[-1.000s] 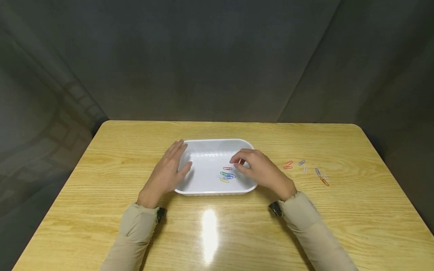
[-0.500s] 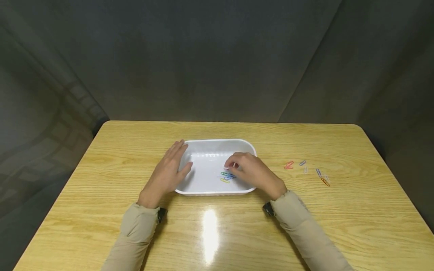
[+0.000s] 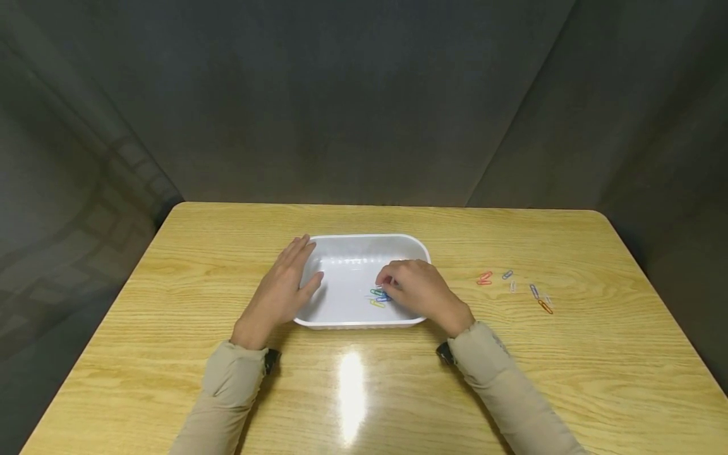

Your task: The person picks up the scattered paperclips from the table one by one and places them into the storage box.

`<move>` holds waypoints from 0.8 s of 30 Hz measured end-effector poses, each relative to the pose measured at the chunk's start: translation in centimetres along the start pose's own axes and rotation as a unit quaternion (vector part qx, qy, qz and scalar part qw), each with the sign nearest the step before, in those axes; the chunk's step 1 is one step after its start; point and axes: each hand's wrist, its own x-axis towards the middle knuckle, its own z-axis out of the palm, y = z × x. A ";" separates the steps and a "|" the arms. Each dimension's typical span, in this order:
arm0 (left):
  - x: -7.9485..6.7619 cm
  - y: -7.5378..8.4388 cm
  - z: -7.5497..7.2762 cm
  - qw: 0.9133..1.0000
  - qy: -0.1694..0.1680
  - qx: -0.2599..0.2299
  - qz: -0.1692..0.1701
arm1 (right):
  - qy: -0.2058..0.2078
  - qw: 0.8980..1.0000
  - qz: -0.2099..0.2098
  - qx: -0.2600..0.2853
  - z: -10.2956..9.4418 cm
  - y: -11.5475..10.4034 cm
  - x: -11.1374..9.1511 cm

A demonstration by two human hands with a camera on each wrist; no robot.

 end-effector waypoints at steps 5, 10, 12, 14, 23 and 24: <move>0.0 0.0 0.0 1.000 0.001 -0.001 0.003 | -0.014 1.000 0.015 -0.016 0.1 -0.1 0.0; 0.1 0.0 0.0 1.000 -0.003 0.000 0.001 | -0.021 0.999 0.024 -0.025 0.3 -0.1 0.0; 0.1 0.0 0.0 1.000 -0.003 0.000 0.001 | -0.020 0.999 0.027 -0.028 0.3 -0.1 0.0; 0.1 0.0 0.0 1.000 -0.003 0.000 0.002 | -0.017 0.999 0.031 -0.027 0.3 -0.1 0.0; 0.1 0.2 -0.1 1.000 0.001 0.003 0.002 | 0.014 1.000 0.024 0.009 0.0 0.0 0.0; 0.0 0.2 -0.1 1.000 0.002 0.004 0.002 | 0.015 1.000 0.021 0.017 -0.1 0.0 0.0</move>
